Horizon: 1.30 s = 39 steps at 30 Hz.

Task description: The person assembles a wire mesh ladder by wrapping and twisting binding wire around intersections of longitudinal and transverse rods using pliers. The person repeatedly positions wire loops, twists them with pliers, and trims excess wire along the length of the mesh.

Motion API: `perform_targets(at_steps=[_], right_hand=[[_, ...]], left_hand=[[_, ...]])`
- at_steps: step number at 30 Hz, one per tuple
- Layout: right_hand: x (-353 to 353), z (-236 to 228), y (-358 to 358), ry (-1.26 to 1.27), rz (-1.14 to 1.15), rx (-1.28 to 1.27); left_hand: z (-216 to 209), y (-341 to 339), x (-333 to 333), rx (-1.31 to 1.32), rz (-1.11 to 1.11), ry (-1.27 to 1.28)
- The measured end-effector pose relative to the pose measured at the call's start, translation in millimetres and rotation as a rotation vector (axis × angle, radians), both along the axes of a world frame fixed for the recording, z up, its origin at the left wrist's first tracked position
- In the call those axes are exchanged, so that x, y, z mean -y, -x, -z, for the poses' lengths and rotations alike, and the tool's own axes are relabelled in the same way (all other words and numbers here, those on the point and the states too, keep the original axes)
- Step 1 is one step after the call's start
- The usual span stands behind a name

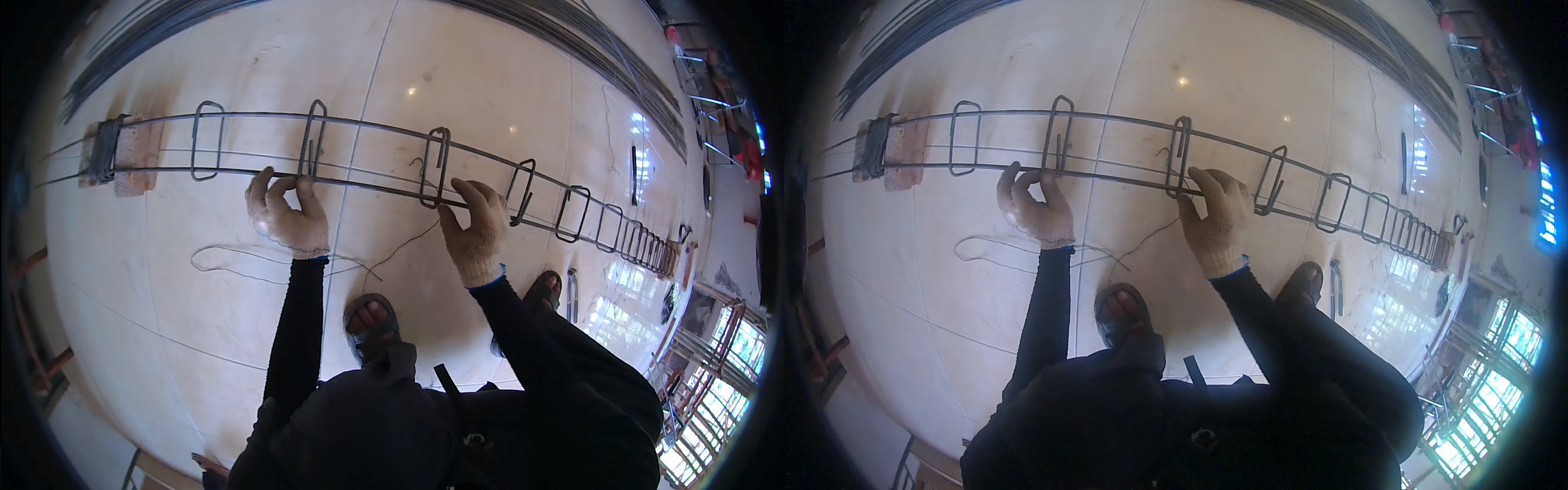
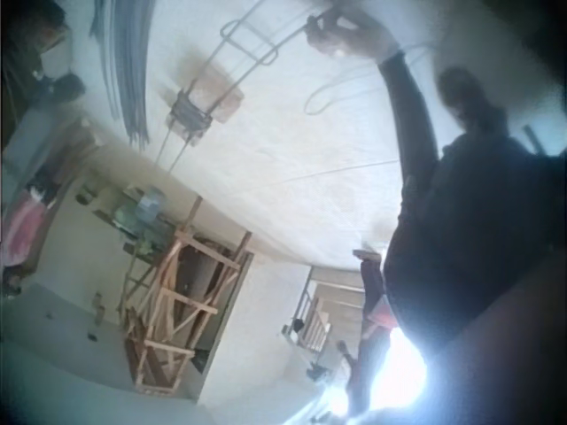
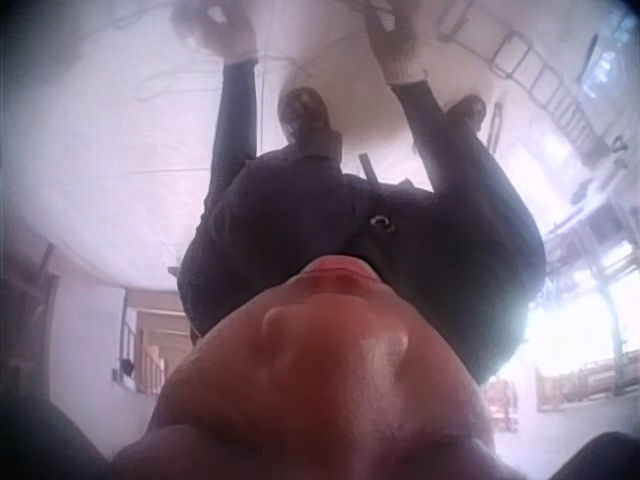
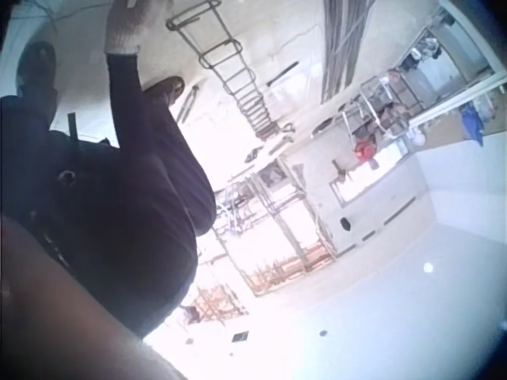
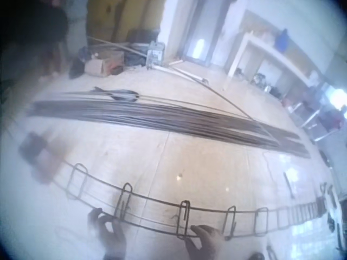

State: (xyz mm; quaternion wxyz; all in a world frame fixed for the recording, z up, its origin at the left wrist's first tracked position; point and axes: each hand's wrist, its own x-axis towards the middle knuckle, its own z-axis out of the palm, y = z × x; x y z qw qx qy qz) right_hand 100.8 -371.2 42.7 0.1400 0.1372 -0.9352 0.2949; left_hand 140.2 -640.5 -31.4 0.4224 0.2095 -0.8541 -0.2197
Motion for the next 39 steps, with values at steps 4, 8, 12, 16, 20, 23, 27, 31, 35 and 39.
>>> perform_targets(at_steps=[4, 8, 12, 16, 20, 23, 27, 31, 35, 39], right_hand=[[-25, -3, 1, -0.151, -0.155, 0.152], [-21, 16, 8, -0.170, -0.205, 0.122], [-24, 35, 6, -0.075, -0.163, 0.056], [-20, 38, 9, -0.039, -0.223, -0.032], [-19, 39, 12, 0.008, -0.241, -0.035], [-19, 43, 11, 0.036, -0.252, -0.045], [-16, 41, 11, 0.030, -0.261, -0.033], [-14, 44, 10, 0.084, -0.261, -0.042], [-14, 48, 12, 0.087, -0.327, -0.064], [-13, 46, 15, 0.083, -0.373, -0.065]], left_hand=[[7, 1, -38, -0.025, -0.318, -0.249], [7, -20, -85, 0.073, 0.197, -0.523], [-4, -17, -114, 0.293, 0.558, -0.697], [3, -6, -120, 0.462, 0.744, -0.765], [8, 2, -125, 0.346, 0.728, -0.745], [9, 3, -124, 0.378, 0.724, -0.762], [12, 4, -126, 0.376, 0.691, -0.927], [10, 1, -128, 0.380, 0.642, -1.007], [10, 1, -130, 0.367, 0.648, -0.921], [6, -3, -132, 0.349, 0.561, -0.951]])
